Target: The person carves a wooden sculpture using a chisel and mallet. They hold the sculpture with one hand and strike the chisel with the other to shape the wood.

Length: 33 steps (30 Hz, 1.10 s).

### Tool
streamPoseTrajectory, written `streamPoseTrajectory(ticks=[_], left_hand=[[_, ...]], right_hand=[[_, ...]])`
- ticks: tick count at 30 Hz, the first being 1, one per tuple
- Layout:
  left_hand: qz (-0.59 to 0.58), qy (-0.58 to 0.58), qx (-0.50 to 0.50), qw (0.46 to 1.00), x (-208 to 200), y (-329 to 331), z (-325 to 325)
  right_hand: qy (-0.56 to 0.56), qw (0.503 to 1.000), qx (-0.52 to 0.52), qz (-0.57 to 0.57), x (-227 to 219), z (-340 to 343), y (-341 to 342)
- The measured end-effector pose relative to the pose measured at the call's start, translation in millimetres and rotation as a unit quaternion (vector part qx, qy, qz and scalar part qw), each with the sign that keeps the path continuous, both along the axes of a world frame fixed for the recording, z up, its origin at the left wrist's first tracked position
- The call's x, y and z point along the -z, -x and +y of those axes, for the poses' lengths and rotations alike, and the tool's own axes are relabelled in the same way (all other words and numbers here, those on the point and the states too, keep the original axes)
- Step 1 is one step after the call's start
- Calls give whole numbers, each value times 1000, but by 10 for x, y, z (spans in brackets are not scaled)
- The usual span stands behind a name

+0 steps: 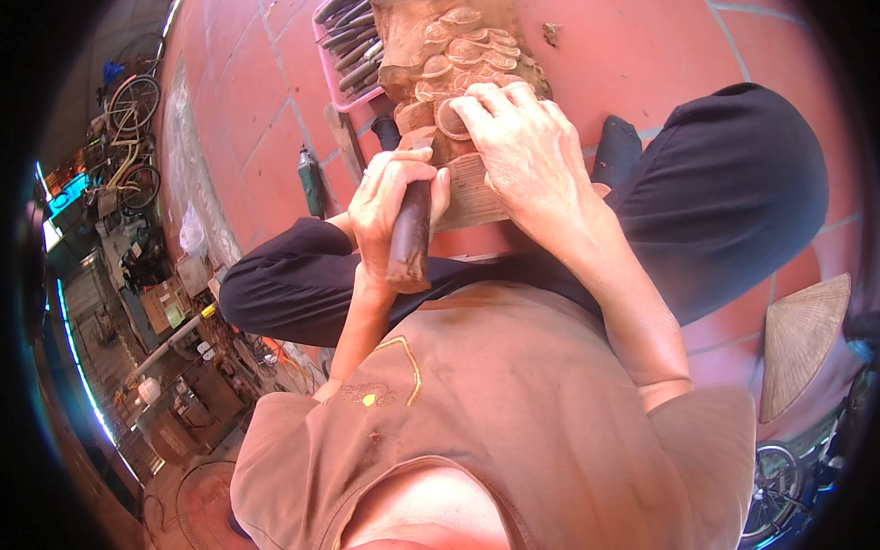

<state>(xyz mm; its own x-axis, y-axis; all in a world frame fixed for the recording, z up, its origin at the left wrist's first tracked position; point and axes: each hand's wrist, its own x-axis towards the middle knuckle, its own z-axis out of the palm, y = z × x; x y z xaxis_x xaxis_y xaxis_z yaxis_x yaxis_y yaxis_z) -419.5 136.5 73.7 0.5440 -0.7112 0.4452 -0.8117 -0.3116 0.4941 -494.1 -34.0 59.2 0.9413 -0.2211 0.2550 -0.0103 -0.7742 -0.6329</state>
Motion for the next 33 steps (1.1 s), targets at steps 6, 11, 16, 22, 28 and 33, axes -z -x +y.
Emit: streamPoseTrajectory(ticks=[6, 11, 16, 22, 28, 33], left_hand=[[64, -41, -4, 997, -220, 96, 66], [40, -17, -6, 999, -131, -32, -43], [31, -52, -1, 998, -127, 171, 20], [89, -11, -11, 996, -266, 17, -54], [-13, -41, 24, 999, -109, 51, -85], [109, -66, 23, 992, -312, 44, 29]], right_hand=[[8, 1000, -4, 14, -2, -18, 30], [11, 1000, 2, 7, -17, 23, 32], [15, 1000, 0, 12, 27, 1, 37], [14, 1000, 2, 7, -8, 22, 33], [12, 1000, -1, 14, 3, 10, 39], [24, 1000, 1, 14, 16, -16, 45]])
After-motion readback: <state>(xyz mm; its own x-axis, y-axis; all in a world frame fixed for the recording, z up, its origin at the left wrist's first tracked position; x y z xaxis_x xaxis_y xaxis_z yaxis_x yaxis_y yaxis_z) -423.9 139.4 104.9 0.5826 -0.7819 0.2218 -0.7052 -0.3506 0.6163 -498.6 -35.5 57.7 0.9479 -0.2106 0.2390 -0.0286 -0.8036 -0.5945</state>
